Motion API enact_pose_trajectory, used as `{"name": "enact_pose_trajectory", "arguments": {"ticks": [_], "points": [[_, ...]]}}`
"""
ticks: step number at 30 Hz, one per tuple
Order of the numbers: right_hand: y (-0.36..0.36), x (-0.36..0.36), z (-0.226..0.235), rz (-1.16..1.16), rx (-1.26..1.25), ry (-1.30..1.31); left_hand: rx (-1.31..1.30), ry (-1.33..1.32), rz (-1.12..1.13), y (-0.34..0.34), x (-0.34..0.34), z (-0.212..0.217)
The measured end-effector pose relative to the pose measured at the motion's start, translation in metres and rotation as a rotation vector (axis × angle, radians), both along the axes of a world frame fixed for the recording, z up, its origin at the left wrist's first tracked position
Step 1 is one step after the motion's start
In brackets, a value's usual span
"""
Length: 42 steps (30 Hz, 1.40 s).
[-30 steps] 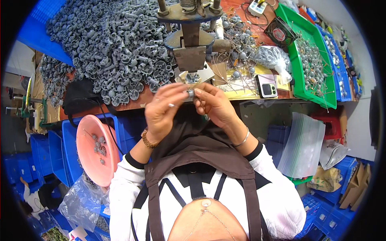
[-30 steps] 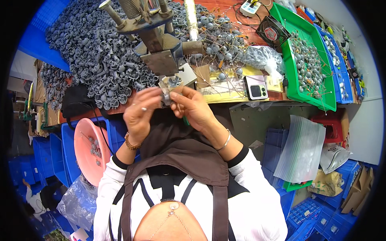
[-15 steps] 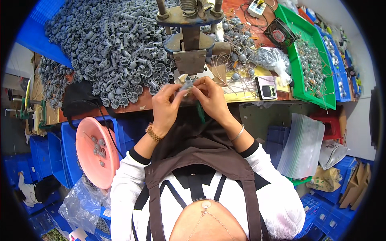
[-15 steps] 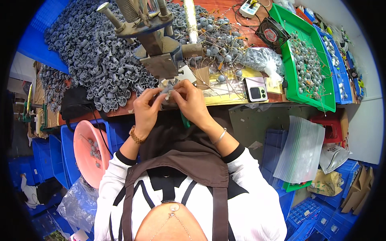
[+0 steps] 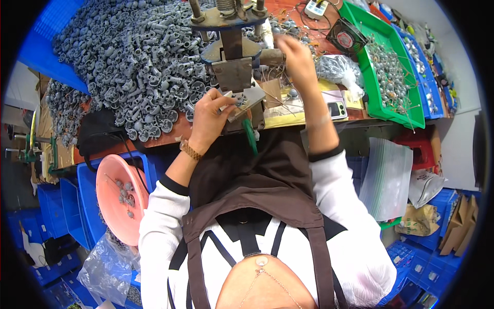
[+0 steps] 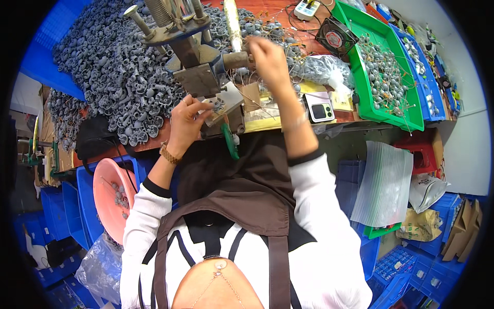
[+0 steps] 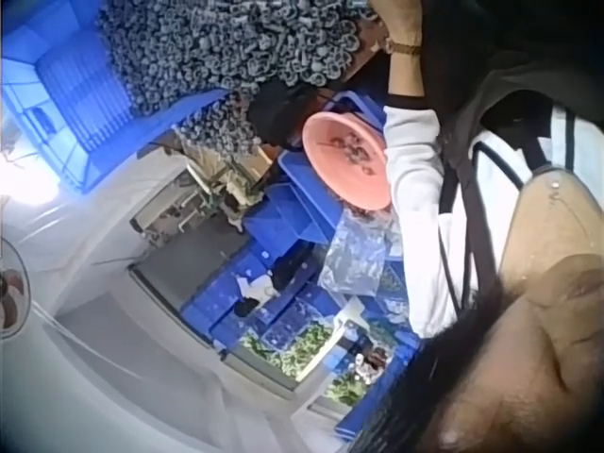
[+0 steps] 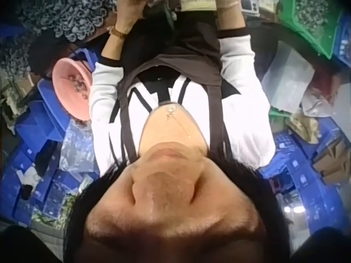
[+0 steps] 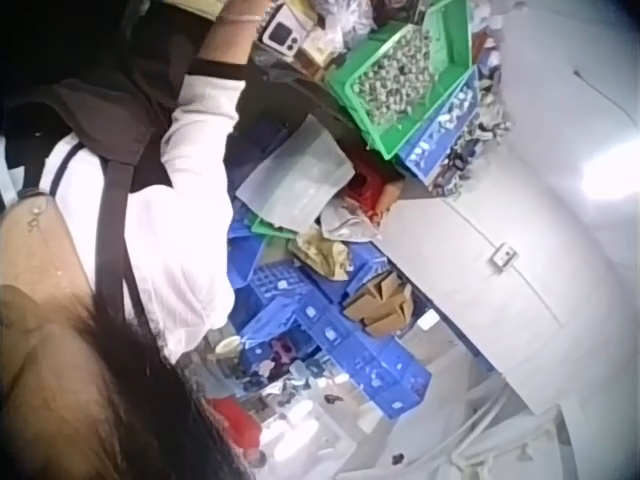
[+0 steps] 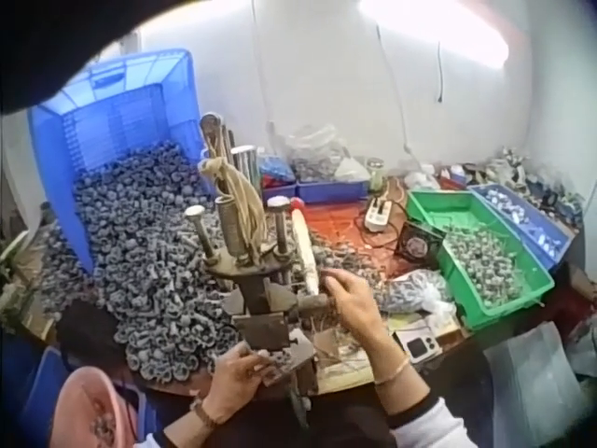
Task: Using a manual press tool to assemble small plastic toy components at a factory workbench.
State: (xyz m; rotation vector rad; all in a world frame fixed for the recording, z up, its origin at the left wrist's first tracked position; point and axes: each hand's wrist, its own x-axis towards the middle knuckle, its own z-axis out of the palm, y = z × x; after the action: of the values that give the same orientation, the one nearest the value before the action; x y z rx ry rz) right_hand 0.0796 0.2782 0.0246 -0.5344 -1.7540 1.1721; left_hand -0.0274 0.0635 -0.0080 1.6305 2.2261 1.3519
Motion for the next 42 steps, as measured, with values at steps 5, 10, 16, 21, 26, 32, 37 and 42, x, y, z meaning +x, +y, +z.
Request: {"name": "enact_pose_trajectory", "arguments": {"ticks": [5,10,16,21,26,32,37,42], "points": [[0.012,-0.031,0.081,0.386,0.099,0.495,-0.032,-0.08,0.007,0.005,-0.001,-0.004],[-0.099,0.057,0.061,-0.046,0.688,0.232,-0.004,-0.02,0.115,-0.004,0.003,-0.01],[-0.092,0.088,0.084,0.15,0.806,0.146,-0.275,0.335,0.198,-0.014,0.012,0.014],[-0.013,0.103,0.03,0.07,0.348,-0.572,-0.216,-0.321,-0.144,-0.057,0.029,0.059],[-0.003,0.1,-0.029,0.231,0.46,-0.737,-0.204,-0.779,0.114,-0.149,-0.001,0.078],[0.029,0.091,0.064,0.258,-0.021,-0.323,0.253,-0.554,0.646,-0.32,-0.047,0.113],[0.048,0.058,0.098,0.202,-0.052,0.306,-0.682,0.024,1.026,-0.386,-0.061,0.099],[0.015,0.038,0.121,0.374,-0.204,0.584,-0.476,0.383,0.563,-0.275,-0.075,0.058]]}}
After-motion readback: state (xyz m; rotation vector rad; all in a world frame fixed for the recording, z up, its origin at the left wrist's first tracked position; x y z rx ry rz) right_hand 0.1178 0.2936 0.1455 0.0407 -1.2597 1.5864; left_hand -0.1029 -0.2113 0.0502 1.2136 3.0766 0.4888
